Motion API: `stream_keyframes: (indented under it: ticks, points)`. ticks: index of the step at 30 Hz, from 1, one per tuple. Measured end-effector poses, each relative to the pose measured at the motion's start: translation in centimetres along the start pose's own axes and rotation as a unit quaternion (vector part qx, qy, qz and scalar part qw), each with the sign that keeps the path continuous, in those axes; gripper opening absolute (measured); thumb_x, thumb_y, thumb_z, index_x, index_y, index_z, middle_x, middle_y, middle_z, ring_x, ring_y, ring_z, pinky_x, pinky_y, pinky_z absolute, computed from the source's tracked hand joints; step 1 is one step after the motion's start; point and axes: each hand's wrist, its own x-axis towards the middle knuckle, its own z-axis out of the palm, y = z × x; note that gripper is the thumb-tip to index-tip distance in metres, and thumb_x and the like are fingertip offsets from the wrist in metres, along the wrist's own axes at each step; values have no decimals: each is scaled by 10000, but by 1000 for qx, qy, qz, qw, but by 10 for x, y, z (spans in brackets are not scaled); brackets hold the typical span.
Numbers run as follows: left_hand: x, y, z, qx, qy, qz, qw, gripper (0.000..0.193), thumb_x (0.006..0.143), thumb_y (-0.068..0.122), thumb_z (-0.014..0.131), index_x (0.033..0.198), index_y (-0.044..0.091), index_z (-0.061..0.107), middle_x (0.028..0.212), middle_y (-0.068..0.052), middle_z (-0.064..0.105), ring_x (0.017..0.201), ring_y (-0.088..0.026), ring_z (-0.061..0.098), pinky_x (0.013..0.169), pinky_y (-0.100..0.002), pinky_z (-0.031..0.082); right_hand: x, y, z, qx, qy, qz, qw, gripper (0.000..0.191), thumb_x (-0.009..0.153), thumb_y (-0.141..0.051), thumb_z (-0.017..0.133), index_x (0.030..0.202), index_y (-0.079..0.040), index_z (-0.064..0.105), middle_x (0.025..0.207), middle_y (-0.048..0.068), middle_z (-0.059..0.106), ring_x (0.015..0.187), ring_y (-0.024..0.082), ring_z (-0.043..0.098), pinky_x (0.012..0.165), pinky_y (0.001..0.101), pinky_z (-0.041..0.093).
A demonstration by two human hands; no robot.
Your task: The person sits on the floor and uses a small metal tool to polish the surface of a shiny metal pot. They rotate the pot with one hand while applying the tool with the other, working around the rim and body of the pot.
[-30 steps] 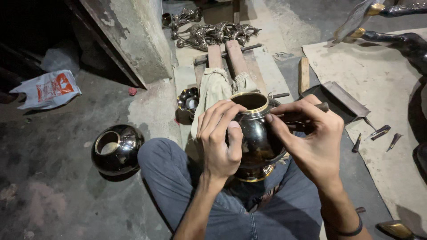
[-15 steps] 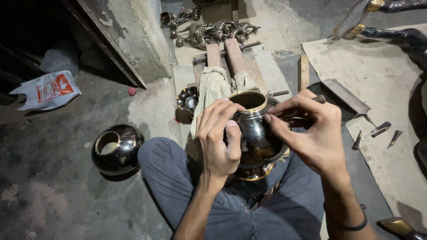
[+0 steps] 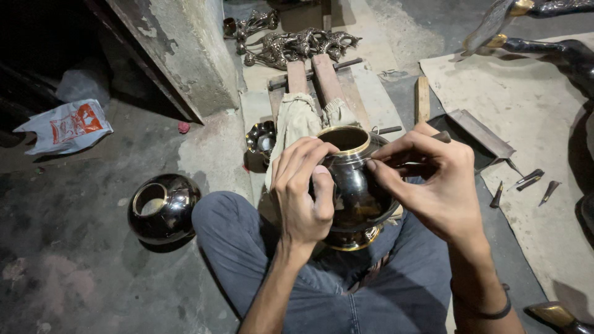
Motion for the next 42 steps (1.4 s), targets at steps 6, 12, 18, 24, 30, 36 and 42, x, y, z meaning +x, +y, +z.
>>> stream_keyframes:
  ticks: [6, 12, 18, 24, 30, 36, 42]
  points:
    - [1, 1, 1, 3, -2, -1, 1000, 316, 909, 147, 484, 1084, 4, 706, 1161, -167, 707, 1220, -340, 639, 1104, -436, 430, -2, 1, 3, 8, 20, 6, 1000, 148, 839, -42, 825, 971, -4, 769, 860, 57, 703, 763, 99, 689, 692, 221, 545]
    - [2, 0, 0, 4, -2, -2, 1000, 314, 912, 146, 482, 1090, 12, 703, 1165, -161, 708, 1228, -336, 638, 1094, -432, 432, -3, 1, 0, 15, 0, 5, 1000, 141, 833, -46, 815, 962, -14, 769, 856, 44, 706, 763, 85, 710, 698, 207, 569]
    - [1, 0, -2, 2, -3, -3, 1000, 316, 911, 146, 489, 1100, 12, 704, 1175, -163, 704, 1233, -341, 632, 1094, -434, 429, -2, 0, 1, -6, 6, 5, 1000, 137, 830, -37, 836, 944, -1, 769, 838, 57, 696, 746, 107, 677, 687, 222, 538]
    - [-1, -2, -3, 2, -5, -6, 1000, 317, 906, 142, 482, 1090, 15, 707, 1173, -162, 707, 1236, -341, 635, 1107, -434, 431, -6, -1, 4, 3, 15, -20, 1000, 139, 850, -31, 821, 972, -8, 757, 891, 52, 710, 816, 97, 720, 756, 214, 581]
    - [1, -4, -2, 0, -6, -12, 1000, 340, 895, 150, 470, 1090, 5, 708, 1180, -171, 707, 1235, -342, 632, 1093, -439, 425, -6, 0, 0, -22, -2, 1, 1000, 158, 804, -51, 858, 940, -21, 782, 810, 55, 692, 722, 108, 666, 639, 234, 524]
    - [2, -5, -3, 0, -6, -11, 1000, 345, 890, 149, 470, 1092, 1, 706, 1179, -173, 704, 1239, -348, 626, 1119, -442, 423, -6, -3, 7, -34, 32, -23, 999, 142, 833, -38, 835, 959, -11, 774, 832, 38, 697, 759, 90, 693, 689, 227, 555]
    - [3, -5, -3, 1, -8, -13, 1000, 328, 897, 145, 474, 1088, 9, 703, 1177, -167, 702, 1232, -344, 632, 1096, -440, 428, -8, -2, 1, 11, 5, -28, 1000, 137, 831, -32, 820, 953, -9, 763, 850, 47, 686, 782, 96, 704, 722, 223, 584]
